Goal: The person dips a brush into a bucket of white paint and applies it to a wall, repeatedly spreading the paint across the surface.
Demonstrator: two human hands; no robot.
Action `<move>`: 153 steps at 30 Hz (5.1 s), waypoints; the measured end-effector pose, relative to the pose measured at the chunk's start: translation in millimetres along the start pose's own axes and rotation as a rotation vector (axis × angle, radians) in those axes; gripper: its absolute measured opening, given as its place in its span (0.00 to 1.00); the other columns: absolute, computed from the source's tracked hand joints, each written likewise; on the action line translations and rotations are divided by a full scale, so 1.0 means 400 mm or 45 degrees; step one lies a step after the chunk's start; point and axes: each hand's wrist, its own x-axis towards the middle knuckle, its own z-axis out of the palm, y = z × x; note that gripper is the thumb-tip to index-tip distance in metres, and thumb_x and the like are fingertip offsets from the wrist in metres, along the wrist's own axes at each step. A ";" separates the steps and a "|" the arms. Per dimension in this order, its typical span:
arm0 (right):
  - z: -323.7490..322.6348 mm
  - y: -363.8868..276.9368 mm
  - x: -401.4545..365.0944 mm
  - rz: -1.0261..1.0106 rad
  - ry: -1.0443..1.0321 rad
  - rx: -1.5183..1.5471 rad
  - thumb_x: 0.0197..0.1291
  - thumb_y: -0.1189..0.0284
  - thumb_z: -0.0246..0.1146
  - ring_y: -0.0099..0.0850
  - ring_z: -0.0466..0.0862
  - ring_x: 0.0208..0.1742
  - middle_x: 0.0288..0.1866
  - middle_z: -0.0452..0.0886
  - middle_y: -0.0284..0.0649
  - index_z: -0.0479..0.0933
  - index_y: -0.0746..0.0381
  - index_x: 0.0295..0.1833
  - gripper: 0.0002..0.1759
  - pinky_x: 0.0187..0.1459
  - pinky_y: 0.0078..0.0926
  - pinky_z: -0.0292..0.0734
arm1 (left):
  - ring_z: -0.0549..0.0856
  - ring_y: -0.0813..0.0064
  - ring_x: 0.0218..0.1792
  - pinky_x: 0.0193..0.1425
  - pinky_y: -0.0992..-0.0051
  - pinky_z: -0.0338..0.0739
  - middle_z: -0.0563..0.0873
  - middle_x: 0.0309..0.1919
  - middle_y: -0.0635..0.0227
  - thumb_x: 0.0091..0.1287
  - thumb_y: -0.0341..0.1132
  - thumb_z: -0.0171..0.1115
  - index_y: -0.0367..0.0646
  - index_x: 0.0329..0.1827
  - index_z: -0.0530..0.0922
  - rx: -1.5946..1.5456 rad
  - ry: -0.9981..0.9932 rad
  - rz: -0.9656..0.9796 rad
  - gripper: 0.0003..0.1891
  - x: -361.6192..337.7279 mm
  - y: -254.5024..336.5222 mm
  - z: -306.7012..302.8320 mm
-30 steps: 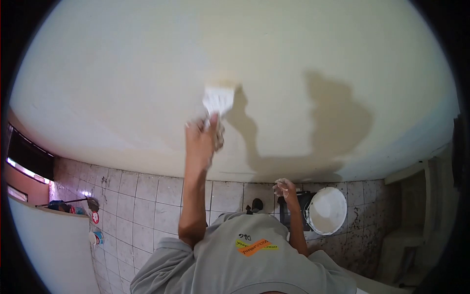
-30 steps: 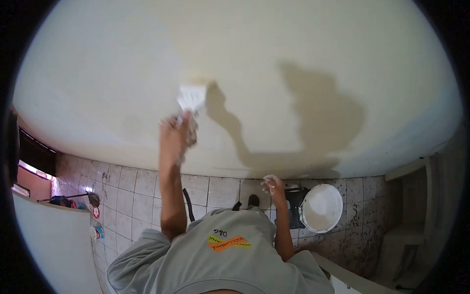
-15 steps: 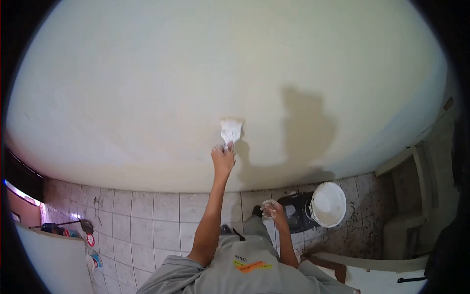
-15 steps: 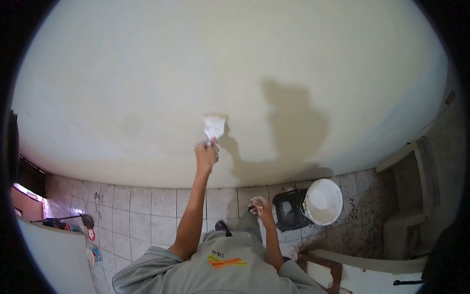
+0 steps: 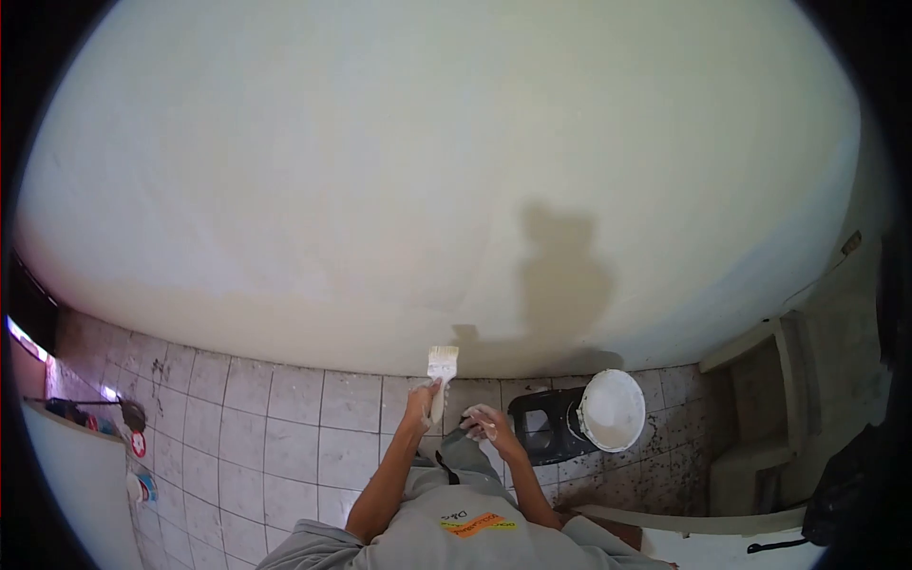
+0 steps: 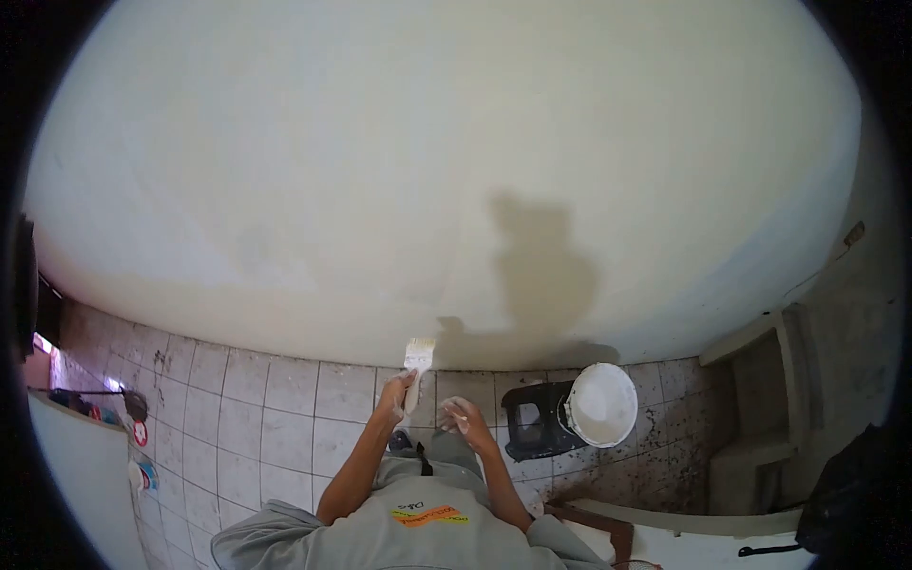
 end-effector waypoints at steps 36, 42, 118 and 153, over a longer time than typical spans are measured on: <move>-0.857 0.176 -0.215 0.691 1.458 -0.814 0.56 0.61 0.62 0.45 0.83 0.48 0.42 0.83 0.52 0.78 0.65 0.46 0.19 0.49 0.42 0.77 | 0.75 0.82 0.27 0.30 0.80 0.69 0.83 0.30 0.71 0.67 0.45 0.58 0.43 0.46 0.82 0.783 -0.057 0.013 0.15 -0.125 0.019 0.184; -1.061 0.275 -0.118 0.961 1.134 -0.929 0.53 0.65 0.60 0.47 0.82 0.51 0.46 0.82 0.50 0.79 0.62 0.45 0.16 0.49 0.41 0.78 | 0.76 0.81 0.28 0.31 0.80 0.69 0.82 0.31 0.71 0.67 0.45 0.58 0.42 0.46 0.82 0.934 -0.014 0.013 0.16 -0.127 0.010 0.373; -0.955 0.321 -0.208 0.103 1.607 0.324 0.65 0.55 0.57 0.25 0.70 0.15 0.18 0.72 0.35 0.80 0.66 0.31 0.24 0.17 0.26 0.64 | 0.78 0.77 0.37 0.34 0.77 0.72 0.85 0.37 0.67 0.66 0.41 0.60 0.40 0.44 0.82 0.709 0.189 0.427 0.14 -0.233 -0.016 0.237; -0.961 0.155 -0.108 0.000 1.742 0.198 0.56 0.60 0.66 0.34 0.75 0.22 0.29 0.77 0.43 0.75 0.70 0.47 0.24 0.25 0.31 0.72 | 0.84 0.53 0.45 0.51 0.59 0.75 0.85 0.40 0.48 0.62 0.44 0.61 0.38 0.48 0.82 1.073 0.471 0.743 0.18 -0.265 -0.060 0.119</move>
